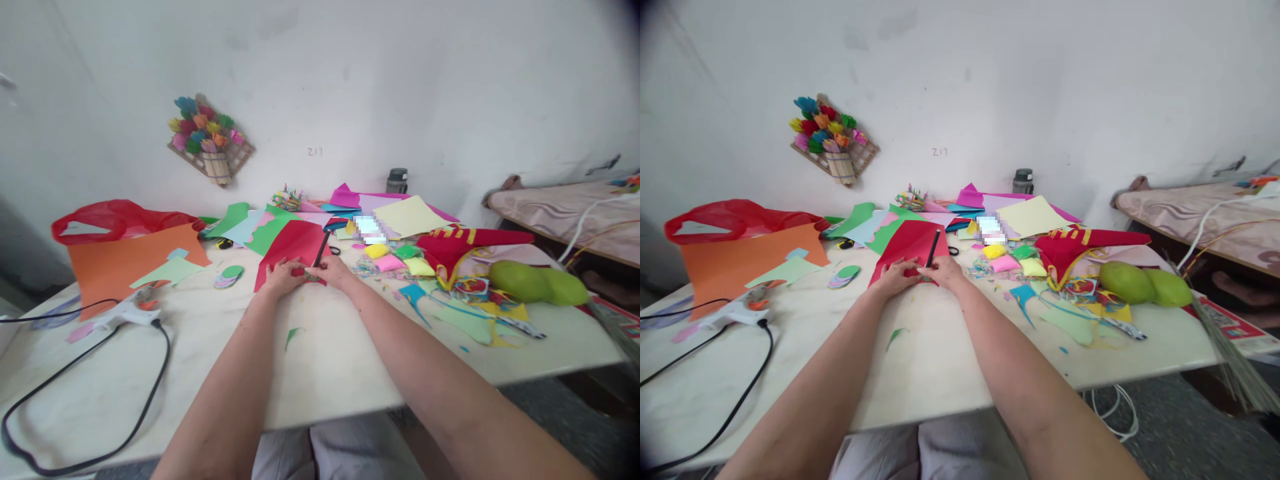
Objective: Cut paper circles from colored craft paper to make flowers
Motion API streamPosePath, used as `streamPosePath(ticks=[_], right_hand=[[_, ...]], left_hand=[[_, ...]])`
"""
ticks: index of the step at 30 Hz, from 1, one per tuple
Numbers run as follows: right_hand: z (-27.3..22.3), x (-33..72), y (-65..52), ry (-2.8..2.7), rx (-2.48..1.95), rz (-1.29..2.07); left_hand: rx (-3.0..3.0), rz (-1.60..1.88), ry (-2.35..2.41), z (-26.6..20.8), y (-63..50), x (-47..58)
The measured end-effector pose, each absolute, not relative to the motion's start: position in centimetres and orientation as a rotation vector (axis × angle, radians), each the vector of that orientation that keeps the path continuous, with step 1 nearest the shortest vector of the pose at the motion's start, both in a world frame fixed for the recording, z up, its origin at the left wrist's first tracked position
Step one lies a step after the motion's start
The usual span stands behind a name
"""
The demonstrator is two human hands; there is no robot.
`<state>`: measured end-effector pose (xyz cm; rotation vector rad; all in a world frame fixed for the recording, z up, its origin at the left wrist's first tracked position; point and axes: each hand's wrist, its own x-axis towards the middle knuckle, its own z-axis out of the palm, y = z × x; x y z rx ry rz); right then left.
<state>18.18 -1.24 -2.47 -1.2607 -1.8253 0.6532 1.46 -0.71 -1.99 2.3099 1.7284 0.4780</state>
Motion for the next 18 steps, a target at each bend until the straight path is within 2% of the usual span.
streamPosePath(ticks=[18], right_hand=[[-2.62, 18.07, -1.13, -1.829, -1.271, 0.632]], left_hand=[[2.310, 0.472, 1.733, -2.06, -0.63, 1.41]])
